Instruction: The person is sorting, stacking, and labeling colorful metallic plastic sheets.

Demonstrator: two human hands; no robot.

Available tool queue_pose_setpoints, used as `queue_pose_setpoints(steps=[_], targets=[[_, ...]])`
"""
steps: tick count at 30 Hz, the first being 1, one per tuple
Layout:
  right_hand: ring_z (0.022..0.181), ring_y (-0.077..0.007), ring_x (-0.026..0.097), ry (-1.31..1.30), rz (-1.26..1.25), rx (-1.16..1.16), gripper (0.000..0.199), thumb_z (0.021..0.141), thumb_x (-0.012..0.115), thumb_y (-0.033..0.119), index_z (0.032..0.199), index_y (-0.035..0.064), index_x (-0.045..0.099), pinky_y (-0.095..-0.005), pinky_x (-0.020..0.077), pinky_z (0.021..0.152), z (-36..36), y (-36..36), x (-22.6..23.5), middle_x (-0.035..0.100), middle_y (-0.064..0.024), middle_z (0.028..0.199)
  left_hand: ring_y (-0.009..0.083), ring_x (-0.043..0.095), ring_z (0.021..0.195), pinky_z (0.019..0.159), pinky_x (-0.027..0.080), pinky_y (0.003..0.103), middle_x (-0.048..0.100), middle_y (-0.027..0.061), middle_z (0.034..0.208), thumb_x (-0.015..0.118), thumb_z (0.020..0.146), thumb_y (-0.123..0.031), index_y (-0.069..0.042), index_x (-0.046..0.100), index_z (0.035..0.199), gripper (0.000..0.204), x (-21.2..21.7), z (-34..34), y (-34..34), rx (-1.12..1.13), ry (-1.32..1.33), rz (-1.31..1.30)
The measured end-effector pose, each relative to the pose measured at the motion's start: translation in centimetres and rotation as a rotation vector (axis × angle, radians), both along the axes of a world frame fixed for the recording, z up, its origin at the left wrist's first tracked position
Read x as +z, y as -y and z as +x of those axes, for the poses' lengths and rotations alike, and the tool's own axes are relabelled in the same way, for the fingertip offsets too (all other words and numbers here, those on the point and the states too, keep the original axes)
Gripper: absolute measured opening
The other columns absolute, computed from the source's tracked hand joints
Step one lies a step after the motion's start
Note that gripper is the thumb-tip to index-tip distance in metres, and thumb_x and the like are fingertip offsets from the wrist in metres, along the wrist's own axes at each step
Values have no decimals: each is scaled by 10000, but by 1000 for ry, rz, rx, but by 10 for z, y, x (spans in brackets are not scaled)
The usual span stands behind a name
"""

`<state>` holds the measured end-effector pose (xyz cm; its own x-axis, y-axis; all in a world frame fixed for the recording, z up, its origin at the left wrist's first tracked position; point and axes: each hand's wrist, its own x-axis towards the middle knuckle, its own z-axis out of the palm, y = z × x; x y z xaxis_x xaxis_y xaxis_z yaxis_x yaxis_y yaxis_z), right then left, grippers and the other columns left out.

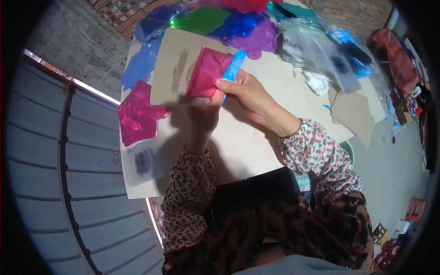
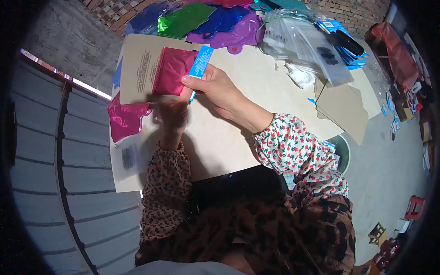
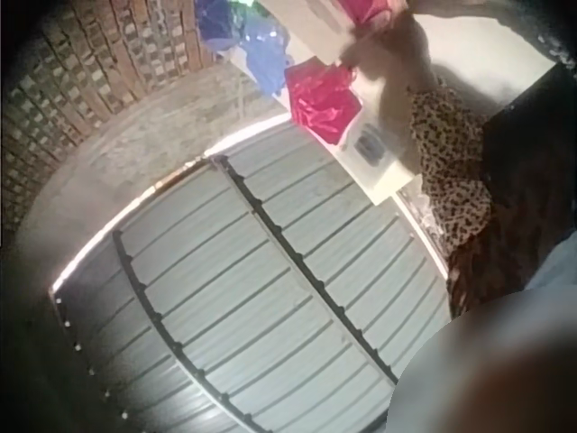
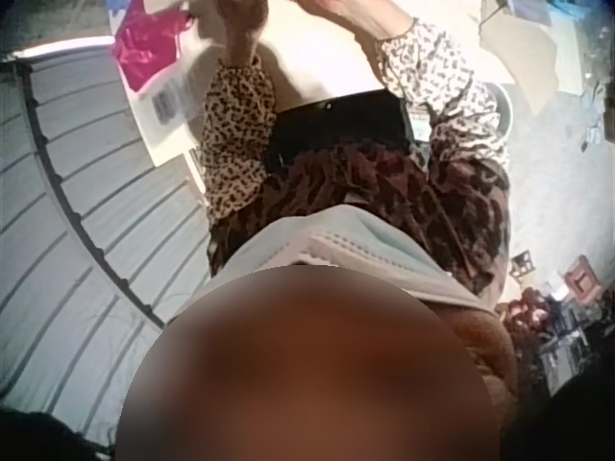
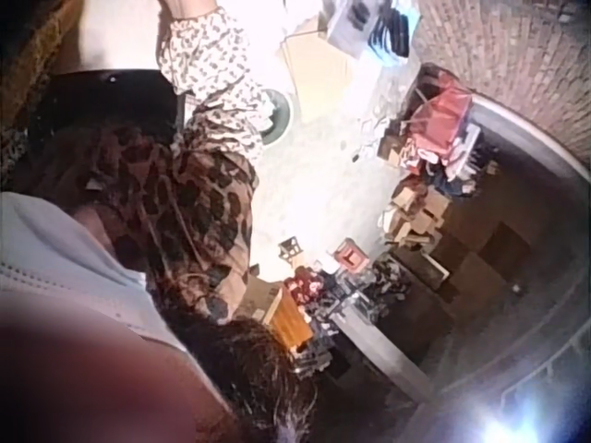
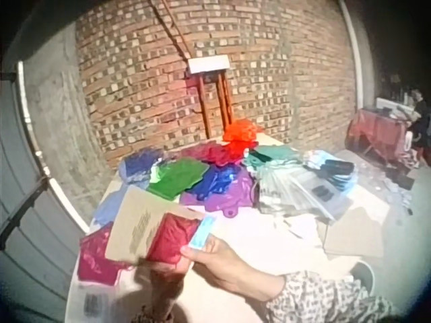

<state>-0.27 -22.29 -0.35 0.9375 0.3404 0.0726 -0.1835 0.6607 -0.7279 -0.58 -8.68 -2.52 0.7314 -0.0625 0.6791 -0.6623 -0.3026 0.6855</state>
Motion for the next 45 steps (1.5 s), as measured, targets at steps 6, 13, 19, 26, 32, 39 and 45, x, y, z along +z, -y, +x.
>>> queue_pose_setpoints(steps=[6,13,19,26,32,39,45], targets=[[890,-103,562,336,-628,-112,440,824,652,125,1212,9,481,-253,460,805,13,23,0,611,-18,985,180,613,812,718,504,290,635,81,881,621,794,-48,12,616,961,178,0,1,-8,-31,-182,-192],[796,-81,555,420,-522,-231,371,824,652,139,1151,6,539,-228,457,705,15,38,5,624,-14,907,229,630,801,681,555,335,622,156,920,608,800,-50,69,620,904,159,4,-8,-11,-288,-599,-588],[703,-75,550,315,-490,-197,205,811,668,148,957,6,649,-212,436,625,17,38,1,638,-17,796,227,625,816,684,549,336,613,178,922,600,815,-63,101,584,902,186,2,-9,-15,-343,-709,-642],[691,-77,550,269,-540,-287,197,796,684,163,916,7,663,-215,436,612,16,38,-2,636,-18,773,215,607,850,764,524,360,597,133,920,586,853,-116,34,514,923,181,-1,-8,-2,-221,-655,-787],[681,-72,545,262,-538,-340,188,796,685,168,898,11,665,-210,430,606,15,35,-6,633,-18,764,210,592,885,829,495,386,580,110,938,527,891,-112,18,485,945,147,2,-13,10,-171,-672,-870],[630,-66,551,189,-546,-337,186,812,671,168,911,12,649,-189,421,545,15,43,-6,613,-9,730,204,581,930,856,482,365,582,108,968,470,915,-85,13,496,993,129,1,-16,12,-297,-604,-945],[628,-85,581,173,-449,-279,184,858,612,146,960,-7,625,-200,454,529,15,38,-9,611,-26,749,203,582,941,869,475,353,589,109,982,467,921,-101,9,514,1008,147,-1,-12,3,-308,-657,-1061]])
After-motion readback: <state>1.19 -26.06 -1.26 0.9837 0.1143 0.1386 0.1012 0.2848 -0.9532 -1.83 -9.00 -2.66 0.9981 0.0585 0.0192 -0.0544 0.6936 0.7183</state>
